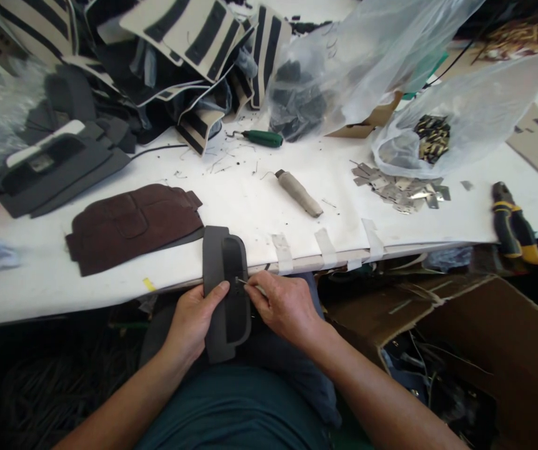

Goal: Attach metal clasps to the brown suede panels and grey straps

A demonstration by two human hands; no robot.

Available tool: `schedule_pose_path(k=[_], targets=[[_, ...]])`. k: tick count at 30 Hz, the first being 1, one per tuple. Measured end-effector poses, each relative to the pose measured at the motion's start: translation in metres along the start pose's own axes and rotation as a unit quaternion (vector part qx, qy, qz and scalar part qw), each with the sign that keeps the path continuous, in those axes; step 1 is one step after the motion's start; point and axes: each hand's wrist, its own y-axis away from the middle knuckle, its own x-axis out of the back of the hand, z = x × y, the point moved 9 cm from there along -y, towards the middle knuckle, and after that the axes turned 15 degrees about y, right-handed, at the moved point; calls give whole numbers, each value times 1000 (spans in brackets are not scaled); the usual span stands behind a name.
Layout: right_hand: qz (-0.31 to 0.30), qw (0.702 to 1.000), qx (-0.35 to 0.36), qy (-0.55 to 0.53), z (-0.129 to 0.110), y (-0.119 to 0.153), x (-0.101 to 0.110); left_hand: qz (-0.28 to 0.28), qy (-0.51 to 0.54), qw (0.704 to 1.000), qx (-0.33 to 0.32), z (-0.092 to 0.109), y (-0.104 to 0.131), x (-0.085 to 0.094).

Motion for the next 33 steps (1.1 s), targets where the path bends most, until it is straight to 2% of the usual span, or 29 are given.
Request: schedule_pose_path(k=[3,8,14,18,25,33], targets=[[-3,1000,5,0,-1,-2,1,4,-15,1000,-14,1,-1,1],[-30,999,45,-3,-4,-9,3,11,-6,1000,-3,0,-1,1],[-83,987,115,73,-14,-16,4,13,-13,1000,-2,2,0,0],[-113,981,113,113,-20,-20,7,24,-18,1000,-6,2,1,1],[-114,976,110,150,-28,-24,9,35,-10,999,-4,4,0,0],[-81,959,230,143,-22,-17,-2,39,-6,999,0,2,-4,1]])
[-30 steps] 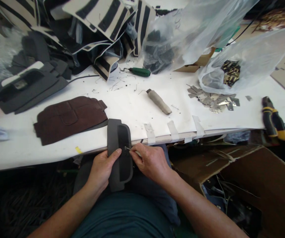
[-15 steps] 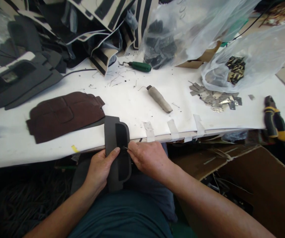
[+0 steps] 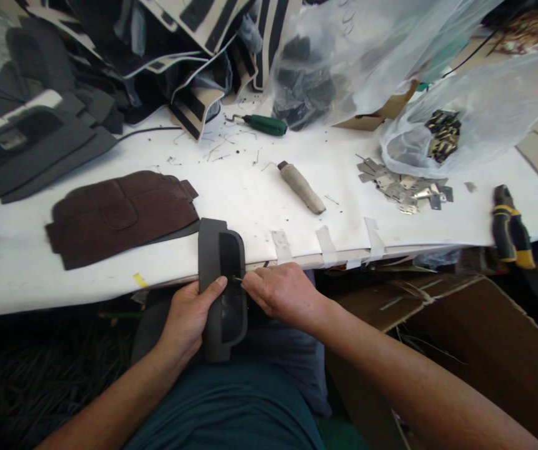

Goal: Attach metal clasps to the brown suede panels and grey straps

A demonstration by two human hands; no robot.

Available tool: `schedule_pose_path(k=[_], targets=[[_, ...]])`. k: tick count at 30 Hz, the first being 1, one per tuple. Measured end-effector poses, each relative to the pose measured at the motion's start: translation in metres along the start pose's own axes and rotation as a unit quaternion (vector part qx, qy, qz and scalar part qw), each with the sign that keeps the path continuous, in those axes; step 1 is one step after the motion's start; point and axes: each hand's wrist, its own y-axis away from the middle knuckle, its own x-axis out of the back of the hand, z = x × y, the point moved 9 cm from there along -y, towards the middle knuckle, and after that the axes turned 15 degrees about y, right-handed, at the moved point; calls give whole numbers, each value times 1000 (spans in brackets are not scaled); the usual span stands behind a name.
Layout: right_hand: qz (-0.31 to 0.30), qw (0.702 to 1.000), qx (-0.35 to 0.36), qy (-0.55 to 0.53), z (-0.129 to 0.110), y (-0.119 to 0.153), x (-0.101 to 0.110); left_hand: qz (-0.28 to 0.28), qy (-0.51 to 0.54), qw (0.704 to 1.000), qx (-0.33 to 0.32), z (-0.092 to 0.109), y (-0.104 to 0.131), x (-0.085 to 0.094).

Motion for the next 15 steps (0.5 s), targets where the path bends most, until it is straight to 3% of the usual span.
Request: schedule_pose_path(k=[7,9,12,14,15], targets=[[25,999,18,-36,-1,5,-11,5,-15,999,-28,4,2,0],[27,989,-62,-129,6,5,-12,12,-22,999,-37,5,3,0],[52,924,-226,-305,17,15,-21,22,-31,998,-48,7,5,0],[68,891,-276,-355,18,21,-28,23,-32,998,-53,7,6,0],[76,895,-273,-346,17,23,-29,23,-32,998,-54,6,6,0]])
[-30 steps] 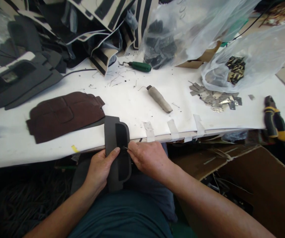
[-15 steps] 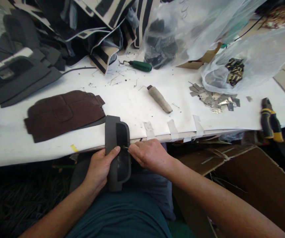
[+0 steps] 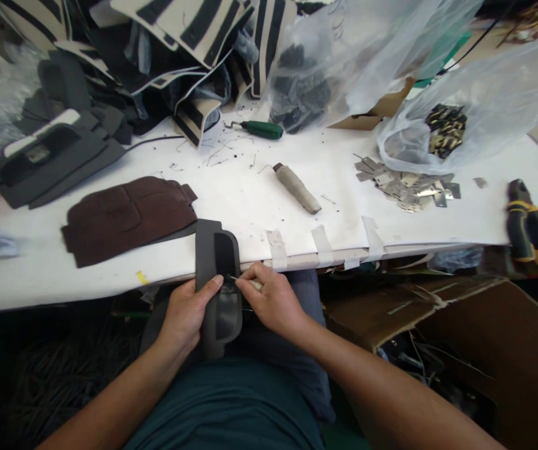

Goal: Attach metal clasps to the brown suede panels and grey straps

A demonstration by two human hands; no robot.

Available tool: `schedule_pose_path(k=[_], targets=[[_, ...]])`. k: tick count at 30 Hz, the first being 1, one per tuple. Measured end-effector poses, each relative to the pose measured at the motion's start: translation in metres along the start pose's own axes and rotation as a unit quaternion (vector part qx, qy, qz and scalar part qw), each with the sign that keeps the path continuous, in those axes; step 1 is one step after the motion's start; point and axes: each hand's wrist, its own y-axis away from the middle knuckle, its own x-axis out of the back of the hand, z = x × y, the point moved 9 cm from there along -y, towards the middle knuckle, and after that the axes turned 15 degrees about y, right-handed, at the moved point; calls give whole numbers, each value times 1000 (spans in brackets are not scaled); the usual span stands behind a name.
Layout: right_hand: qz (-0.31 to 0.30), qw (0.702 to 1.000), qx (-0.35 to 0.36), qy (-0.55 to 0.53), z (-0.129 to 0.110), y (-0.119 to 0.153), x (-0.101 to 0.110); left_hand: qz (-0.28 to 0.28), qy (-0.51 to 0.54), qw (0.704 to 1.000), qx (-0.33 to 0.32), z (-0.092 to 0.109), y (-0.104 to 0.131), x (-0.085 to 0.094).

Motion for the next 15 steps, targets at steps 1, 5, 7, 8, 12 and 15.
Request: schedule_pose_path(k=[1,5,7,8,12,15], targets=[[7,999,28,28,-1,1,-1,0,0,1000,-1,0,0,0],[9,955,224,194,-13,5,-9,-2,-1,1000,-1,0,0,0],[11,946,243,216,-12,4,-7,-6,-2,1000,2,0,1,0],[13,949,231,212,-11,3,-4,-7,-2,1000,4,1,2,-1],[-13,947,196,256,-20,1,4,-11,-13,1000,4,2,2,-2],[-30,919,195,342,-29,0,6,-14,-29,999,-12,4,0,-3]])
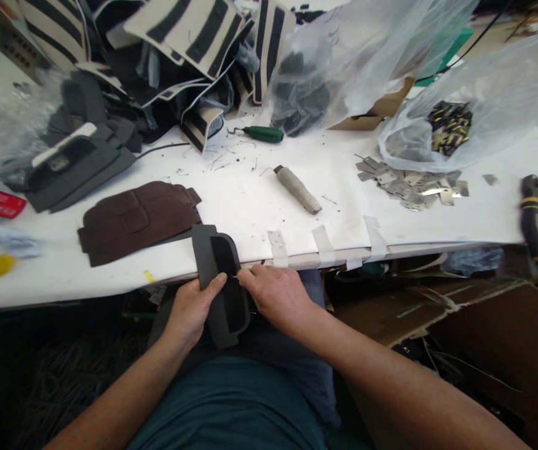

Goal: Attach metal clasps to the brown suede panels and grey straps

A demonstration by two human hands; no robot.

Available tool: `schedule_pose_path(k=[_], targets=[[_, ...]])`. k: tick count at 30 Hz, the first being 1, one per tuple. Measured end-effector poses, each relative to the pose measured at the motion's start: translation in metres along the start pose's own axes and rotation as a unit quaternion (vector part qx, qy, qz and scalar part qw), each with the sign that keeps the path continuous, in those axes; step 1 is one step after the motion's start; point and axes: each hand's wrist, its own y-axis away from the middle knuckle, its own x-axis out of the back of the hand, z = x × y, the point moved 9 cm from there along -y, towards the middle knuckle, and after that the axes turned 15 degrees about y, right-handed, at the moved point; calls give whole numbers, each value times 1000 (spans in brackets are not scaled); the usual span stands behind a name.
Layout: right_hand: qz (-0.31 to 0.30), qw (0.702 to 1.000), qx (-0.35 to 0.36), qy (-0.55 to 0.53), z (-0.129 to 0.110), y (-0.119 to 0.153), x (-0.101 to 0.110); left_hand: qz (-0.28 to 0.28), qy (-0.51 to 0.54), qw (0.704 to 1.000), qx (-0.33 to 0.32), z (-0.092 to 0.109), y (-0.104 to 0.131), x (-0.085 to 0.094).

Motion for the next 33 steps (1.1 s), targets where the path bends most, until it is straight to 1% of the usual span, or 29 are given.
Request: schedule_pose_path(k=[2,5,6,8,10,12,16,18,19,20,22,24,26,28,29,31,33], targets=[[-1,1000,4,21,-1,-2,2,1,1,1000,-5,0,-2,0],[12,1000,-4,-6,-3,-4,-1,-1,13,1000,-2,-2,-3,-1],[14,999,-17,-27,-2,-4,-4,-1,18,1000,0,-2,-3,-1],[9,994,-68,-89,3,-2,-12,0,25,1000,4,-2,-3,-1],[3,978,-127,-163,9,1,-19,2,27,1000,6,-2,-3,-1],[1,958,-167,-234,12,3,-24,2,25,1000,8,-2,-4,-1],[6,925,-190,-329,15,3,-24,-4,12,1000,8,-1,-4,-1],[8,921,-197,-335,17,2,-23,-3,2,1000,3,0,-4,-1],[10,927,-191,-322,17,2,-22,-2,-4,1000,-1,1,-4,-1],[10,939,-173,-297,15,1,-20,-2,-11,1000,-5,2,-3,-1],[13,971,-102,-217,7,-4,-13,-5,-27,1000,-12,4,-3,-1],[24,990,-35,-133,0,-7,-6,-12,-40,999,-19,5,-2,-1],[46,995,-16,-84,3,-9,1,-20,-48,998,-21,6,-2,-1],[68,995,-3,-79,6,-9,7,-30,-54,998,-18,6,-2,0],[77,993,14,-83,5,-9,9,-35,-56,998,-16,5,-2,0],[87,991,53,-84,2,-7,12,-44,-59,997,-12,5,-2,0],[87,992,66,-66,-1,-8,11,-49,-58,997,-8,5,-1,-1]])
